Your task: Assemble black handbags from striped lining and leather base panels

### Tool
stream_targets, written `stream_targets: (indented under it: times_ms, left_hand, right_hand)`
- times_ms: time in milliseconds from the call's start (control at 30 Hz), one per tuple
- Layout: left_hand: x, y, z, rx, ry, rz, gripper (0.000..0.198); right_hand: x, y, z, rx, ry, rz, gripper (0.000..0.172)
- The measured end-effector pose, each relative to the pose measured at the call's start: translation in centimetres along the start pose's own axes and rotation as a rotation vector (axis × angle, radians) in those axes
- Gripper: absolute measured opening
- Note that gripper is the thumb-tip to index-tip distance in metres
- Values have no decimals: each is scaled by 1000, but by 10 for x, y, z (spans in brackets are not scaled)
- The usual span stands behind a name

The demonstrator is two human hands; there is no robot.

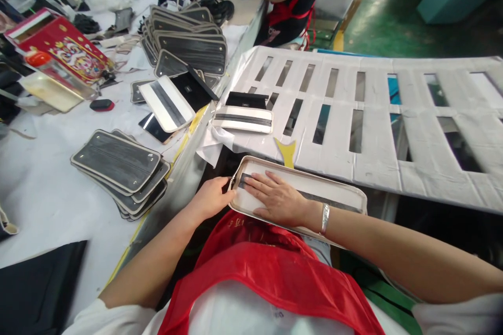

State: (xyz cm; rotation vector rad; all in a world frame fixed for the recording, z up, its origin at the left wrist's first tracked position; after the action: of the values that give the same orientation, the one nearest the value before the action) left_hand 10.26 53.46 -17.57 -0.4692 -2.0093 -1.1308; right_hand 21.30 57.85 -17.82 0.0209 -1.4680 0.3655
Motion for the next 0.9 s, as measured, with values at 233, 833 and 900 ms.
stream_targets:
  times_ms: [233, 833, 900]
  left_hand:
    - [-4, -10, 6, 50, -76, -108, 30]
    - [-18, 11, 25, 92, -78, 590, 32]
    - [-16, 8, 25, 90, -60, 586, 31]
  right_hand:
    - [2, 0, 2, -5, 2, 35, 60]
    - [12, 5, -11, -80, 0, 180, 63]
    - [14, 7, -14, -93, 31, 173, 66]
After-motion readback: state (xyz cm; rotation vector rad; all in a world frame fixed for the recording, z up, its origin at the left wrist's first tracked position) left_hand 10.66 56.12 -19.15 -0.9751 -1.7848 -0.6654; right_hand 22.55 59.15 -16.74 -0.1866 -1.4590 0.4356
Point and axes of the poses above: each hand's wrist, its own z-axis towards the middle knuckle, its own x-axis out of the back of the hand, y = z × x, the point moved 10 cm from there along z, towards the middle knuckle, and after that the axes turned 5 degrees about x, right-handed, at the moved point
